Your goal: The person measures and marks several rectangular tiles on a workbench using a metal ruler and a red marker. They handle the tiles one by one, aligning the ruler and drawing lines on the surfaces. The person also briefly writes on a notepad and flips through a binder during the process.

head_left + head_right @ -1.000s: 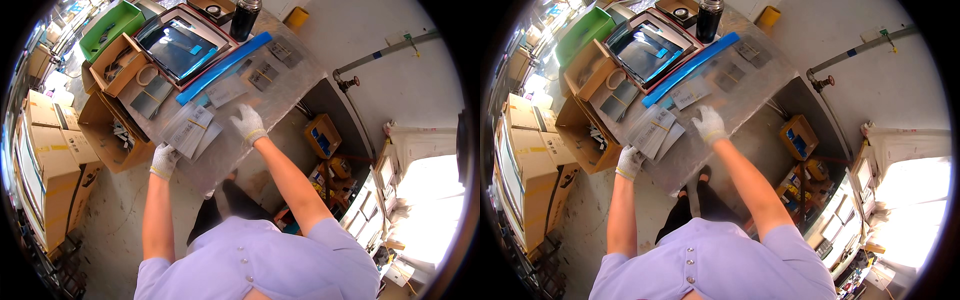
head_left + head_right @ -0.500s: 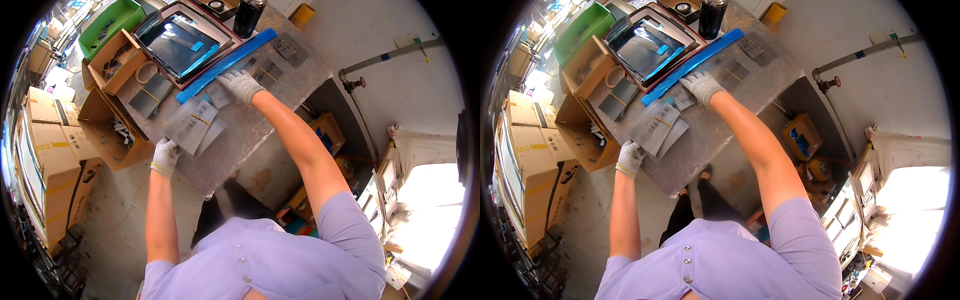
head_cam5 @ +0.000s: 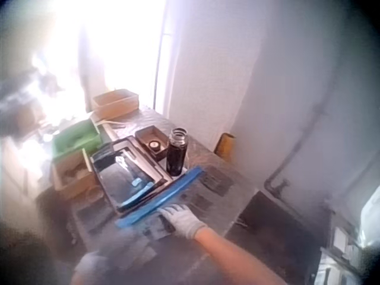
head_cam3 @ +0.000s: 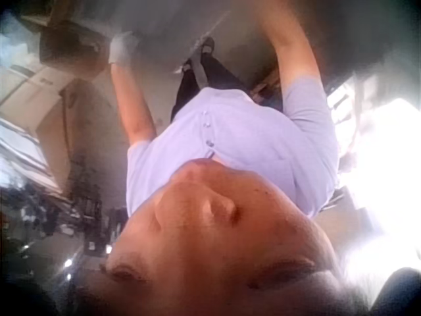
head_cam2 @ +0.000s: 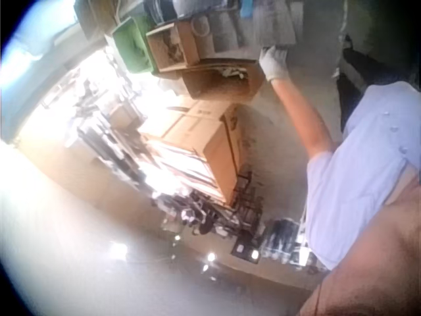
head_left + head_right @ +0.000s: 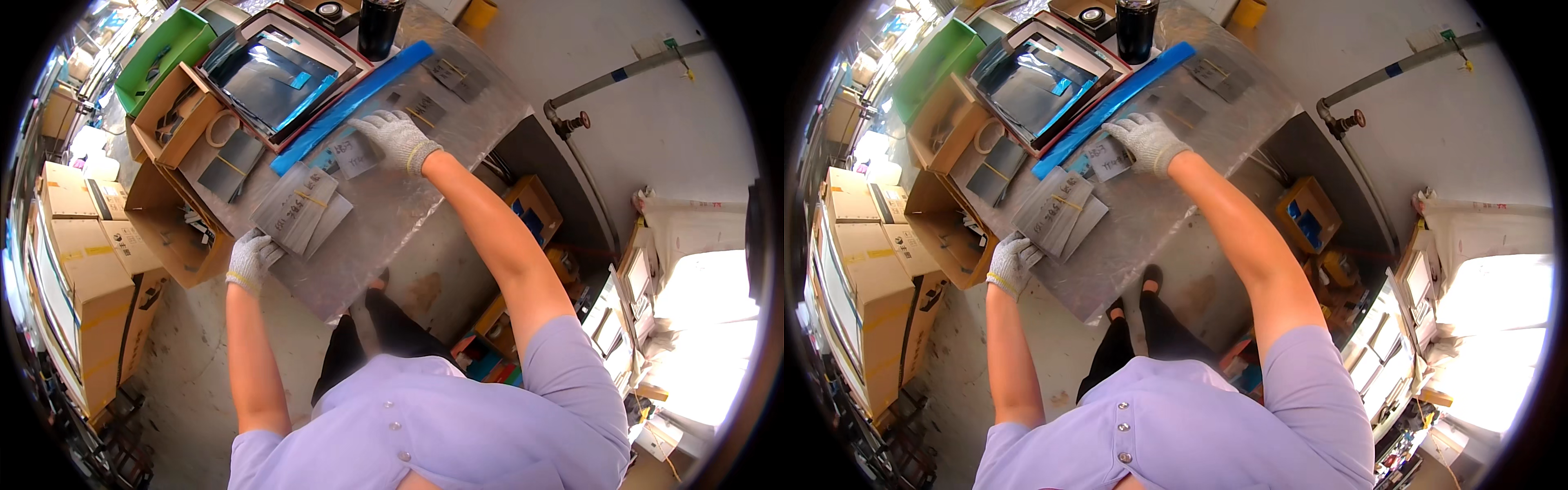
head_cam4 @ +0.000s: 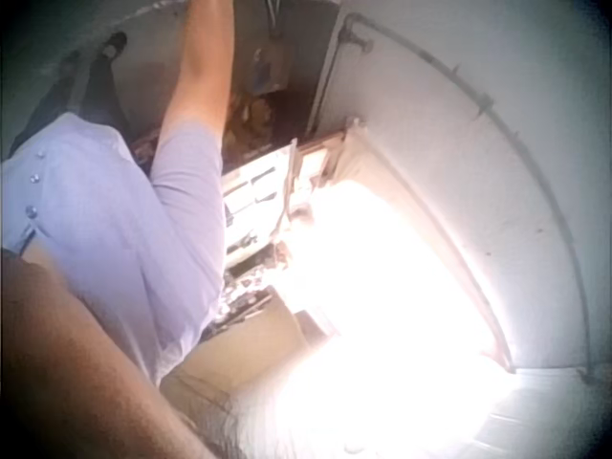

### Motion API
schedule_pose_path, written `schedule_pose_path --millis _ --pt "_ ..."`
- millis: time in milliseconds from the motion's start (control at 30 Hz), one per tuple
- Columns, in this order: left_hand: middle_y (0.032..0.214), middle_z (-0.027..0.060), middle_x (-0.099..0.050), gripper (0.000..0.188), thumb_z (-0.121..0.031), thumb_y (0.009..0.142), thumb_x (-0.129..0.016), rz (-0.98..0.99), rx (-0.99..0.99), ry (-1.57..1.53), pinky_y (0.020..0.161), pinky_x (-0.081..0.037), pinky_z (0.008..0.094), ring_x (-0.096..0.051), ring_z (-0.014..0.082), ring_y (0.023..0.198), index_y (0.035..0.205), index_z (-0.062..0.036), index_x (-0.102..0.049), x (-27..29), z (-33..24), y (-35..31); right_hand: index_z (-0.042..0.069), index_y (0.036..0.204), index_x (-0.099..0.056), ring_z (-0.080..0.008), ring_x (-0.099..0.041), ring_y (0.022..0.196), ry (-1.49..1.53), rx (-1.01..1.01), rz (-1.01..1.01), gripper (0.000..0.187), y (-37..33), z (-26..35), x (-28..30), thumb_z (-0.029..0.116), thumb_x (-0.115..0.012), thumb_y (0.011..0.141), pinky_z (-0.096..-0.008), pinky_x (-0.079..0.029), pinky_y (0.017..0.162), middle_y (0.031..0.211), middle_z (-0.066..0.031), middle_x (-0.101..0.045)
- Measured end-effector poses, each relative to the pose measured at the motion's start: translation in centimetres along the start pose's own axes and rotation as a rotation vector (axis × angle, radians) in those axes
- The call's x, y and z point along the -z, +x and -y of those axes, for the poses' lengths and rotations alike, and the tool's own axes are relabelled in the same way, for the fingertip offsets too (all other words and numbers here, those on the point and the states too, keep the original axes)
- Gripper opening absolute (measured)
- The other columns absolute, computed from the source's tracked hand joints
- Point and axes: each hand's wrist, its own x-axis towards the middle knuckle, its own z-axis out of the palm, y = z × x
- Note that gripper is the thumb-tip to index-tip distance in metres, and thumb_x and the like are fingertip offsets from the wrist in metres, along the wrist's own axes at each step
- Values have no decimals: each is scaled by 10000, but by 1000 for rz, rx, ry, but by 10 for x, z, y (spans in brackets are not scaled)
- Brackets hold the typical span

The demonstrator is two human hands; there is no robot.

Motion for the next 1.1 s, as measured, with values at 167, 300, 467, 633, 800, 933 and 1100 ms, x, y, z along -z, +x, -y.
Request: schedule_pose_path --millis 167,300,467,633,800,933,1100 --pt "1164 208 -682 346 -49 990 -547 139 -86 -95 941 -587 444 -704 342 1051 1305 95 -550 29 9 12 157 1560 -433 -344 -528 1357 91 -21 45 930 -5 5 12 184 -825 716 -483 -383 1161 1424 -138 -593" --pt "1154 225 -693 353 -137 982 -638 -286 -135 -8 936 -583 433 -711 344 1043 1260 79 -609 -2 14 2 169 1555 -445 -323 -566 1315 91 -29 -11 868 -10 5 9 193 -809 767 -474 -400 1134 1388 -113 -624" --pt "1215 226 -710 439 -215 949 -723 -688 -619 872 972 -548 409 -708 313 1087 1298 42 -654 -51 16 -28 170 1558 -450 -328 -567 1307 86 -34 -32 882 -20 17 18 210 -819 757 -492 -387 1145 1364 -113 -633" --pt "1223 191 -715 490 -199 936 -736 -248 -739 770 989 -527 380 -696 290 1110 1350 42 -632 -134 9 -47 173 1543 -479 -320 -572 1292 46 24 -161 864 -35 40 19 224 -828 754 -502 -379 1153 1351 -101 -640" --pt "1061 121 -727 350 -113 963 -715 -45 -426 298 756 -557 276 -709 179 891 1277 33 -663 -165 7 -39 170 1509 -507 -325 -522 1355 16 4 -181 853 -58 71 26 158 -823 716 -501 -379 1163 1412 -73 -608" --pt "916 63 -721 224 -88 967 -711 53 -319 237 614 -491 206 -682 117 734 1161 19 -678 -141 16 -20 172 1489 -517 -330 -496 1375 -27 -130 -312 811 -82 88 12 181 -827 740 -510 -377 1165 1430 -71 -589" --pt "893 55 -716 170 -104 970 -700 -26 -325 220 612 -488 233 -683 134 710 1112 -12 -675 -132 21 -1 153 1473 -512 -358 -485 1379 204 -596 -435 789 -153 116 2 228 -833 756 -515 -380 1155 1451 -104 -557"
